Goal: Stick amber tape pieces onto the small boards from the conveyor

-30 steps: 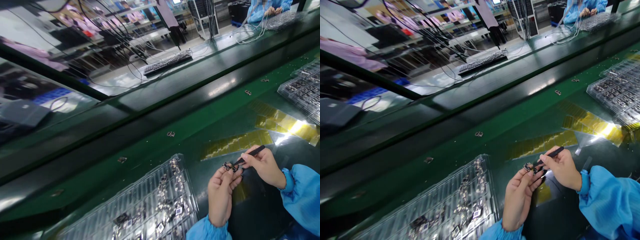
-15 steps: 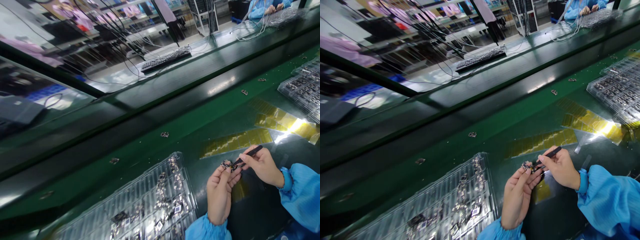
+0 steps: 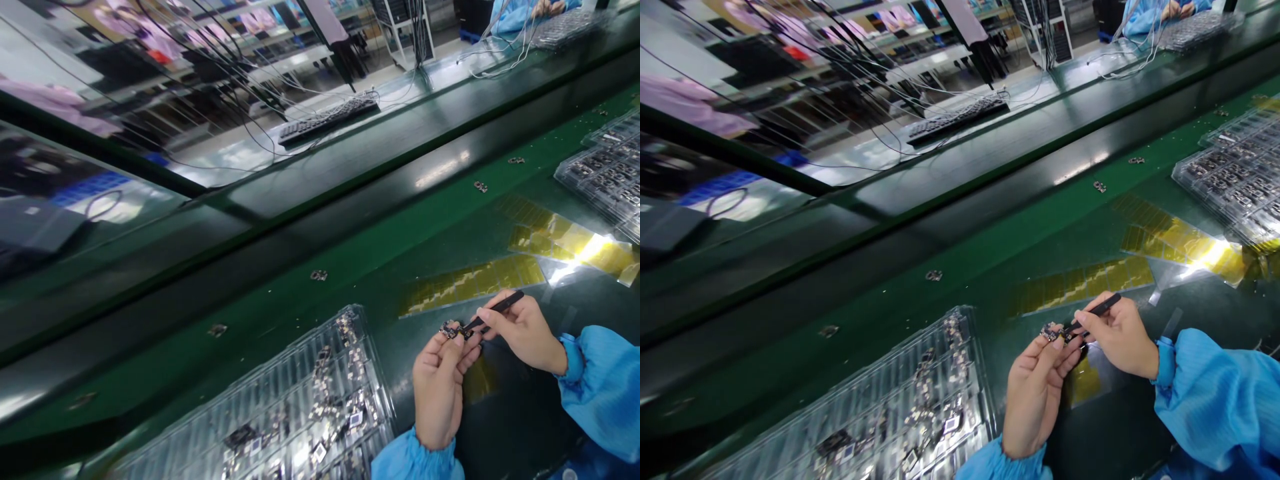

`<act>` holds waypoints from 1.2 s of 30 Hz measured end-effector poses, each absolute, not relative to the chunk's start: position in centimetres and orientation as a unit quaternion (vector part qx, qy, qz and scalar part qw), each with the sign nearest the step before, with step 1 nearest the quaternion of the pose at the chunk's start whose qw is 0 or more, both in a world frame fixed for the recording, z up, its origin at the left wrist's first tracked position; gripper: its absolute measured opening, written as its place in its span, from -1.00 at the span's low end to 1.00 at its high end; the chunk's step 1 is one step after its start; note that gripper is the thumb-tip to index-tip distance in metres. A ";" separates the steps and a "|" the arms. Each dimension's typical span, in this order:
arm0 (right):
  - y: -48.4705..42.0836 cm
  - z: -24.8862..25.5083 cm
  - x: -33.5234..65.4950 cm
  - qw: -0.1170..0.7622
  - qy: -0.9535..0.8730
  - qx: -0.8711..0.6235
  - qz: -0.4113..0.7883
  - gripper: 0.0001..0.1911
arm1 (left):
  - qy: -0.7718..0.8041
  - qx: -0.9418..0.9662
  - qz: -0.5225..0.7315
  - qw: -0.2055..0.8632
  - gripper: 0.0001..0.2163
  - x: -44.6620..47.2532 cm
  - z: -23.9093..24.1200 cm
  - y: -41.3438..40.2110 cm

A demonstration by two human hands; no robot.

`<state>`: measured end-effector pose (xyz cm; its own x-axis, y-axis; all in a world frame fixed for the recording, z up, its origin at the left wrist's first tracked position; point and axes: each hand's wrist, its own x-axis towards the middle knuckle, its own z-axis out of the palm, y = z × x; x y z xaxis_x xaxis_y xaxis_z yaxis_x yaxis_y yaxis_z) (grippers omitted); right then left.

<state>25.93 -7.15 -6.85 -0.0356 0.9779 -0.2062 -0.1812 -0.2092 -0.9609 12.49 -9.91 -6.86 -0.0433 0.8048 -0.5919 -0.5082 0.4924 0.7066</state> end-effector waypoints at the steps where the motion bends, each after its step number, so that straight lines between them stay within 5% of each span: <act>1: -7.2 -6.8 25.9 0.485 -0.402 -0.498 0.596 -0.68 | 0.538 0.141 0.485 0.675 -0.76 12.5 -6.9 -9.9; 10: -7.4 -6.8 25.8 0.498 -0.432 -0.497 0.565 -0.75 | 0.557 0.139 0.487 0.658 -0.73 12.7 -6.9 -9.9; 16: -8.0 -6.7 26.5 0.506 -0.602 -0.450 0.423 -0.95 | 0.553 0.135 0.501 0.652 -0.76 12.8 -7.0 -10.0; 21: -8.0 -6.5 27.0 0.567 -0.676 -0.355 0.311 -0.75 | 0.544 0.136 0.507 0.655 -0.81 12.7 -7.1 -9.8; 31: -7.8 -6.2 27.6 0.555 -0.671 -0.400 0.287 -0.79 | 0.564 0.154 0.479 0.655 -0.78 12.3 -5.4 -10.7; 36: -7.5 -6.5 28.2 0.557 -0.679 -0.402 0.258 -0.75 | 0.609 0.237 0.500 0.568 -0.71 9.4 -1.7 -7.1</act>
<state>28.23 -7.52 -6.55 -0.0551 0.8341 0.5489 0.2577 0.5430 -0.7992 9.43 -7.07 -1.68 -0.2416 0.8569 -0.4553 -0.2802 0.3876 0.8782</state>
